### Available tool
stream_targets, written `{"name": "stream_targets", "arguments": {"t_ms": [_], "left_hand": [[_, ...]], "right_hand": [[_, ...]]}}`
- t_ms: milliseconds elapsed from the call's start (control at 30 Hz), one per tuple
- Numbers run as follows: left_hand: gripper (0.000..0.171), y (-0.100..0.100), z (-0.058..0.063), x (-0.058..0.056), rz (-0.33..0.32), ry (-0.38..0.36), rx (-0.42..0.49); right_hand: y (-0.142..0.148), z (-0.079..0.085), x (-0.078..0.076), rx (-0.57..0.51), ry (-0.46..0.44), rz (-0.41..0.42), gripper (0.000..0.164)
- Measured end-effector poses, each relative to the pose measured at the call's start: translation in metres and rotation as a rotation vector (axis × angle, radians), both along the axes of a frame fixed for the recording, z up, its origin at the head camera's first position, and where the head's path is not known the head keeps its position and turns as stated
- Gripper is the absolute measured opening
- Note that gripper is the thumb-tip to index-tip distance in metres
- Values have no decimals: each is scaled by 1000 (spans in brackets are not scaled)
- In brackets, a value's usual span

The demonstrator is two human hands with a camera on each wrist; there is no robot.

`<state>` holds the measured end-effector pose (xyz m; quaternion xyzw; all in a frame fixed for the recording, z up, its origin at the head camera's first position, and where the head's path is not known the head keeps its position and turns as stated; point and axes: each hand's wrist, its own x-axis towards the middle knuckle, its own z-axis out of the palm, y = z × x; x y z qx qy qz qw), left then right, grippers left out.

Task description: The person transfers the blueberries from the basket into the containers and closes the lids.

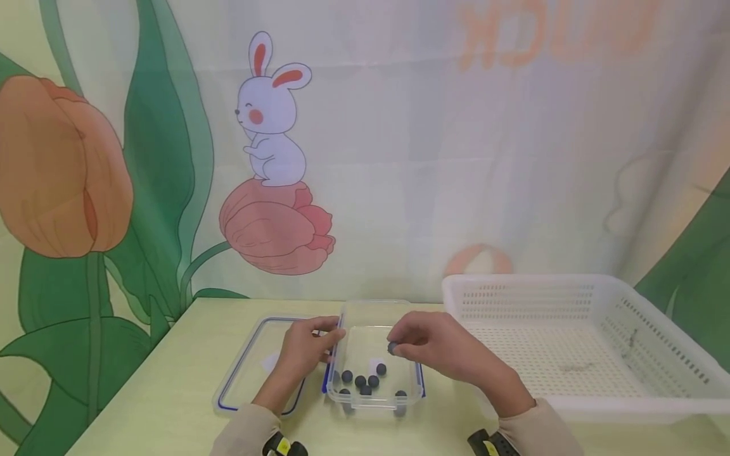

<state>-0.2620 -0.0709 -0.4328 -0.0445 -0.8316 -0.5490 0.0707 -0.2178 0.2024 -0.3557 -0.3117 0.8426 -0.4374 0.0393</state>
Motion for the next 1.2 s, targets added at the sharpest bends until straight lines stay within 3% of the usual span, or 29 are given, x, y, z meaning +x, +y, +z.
{"name": "stream_targets", "arguments": {"t_ms": [667,1000,1200], "left_hand": [[40,1,1,1,1,-10,10],[38,-3,6,-1,23,-34,32],[37,-11,14,-1,37,-16,68]], "right_hand": [[-21,-23,0,138,-34,74,9],[-23,-24,0,161,-24,64,9],[-28,-19,2,112,-3,59,8]]}}
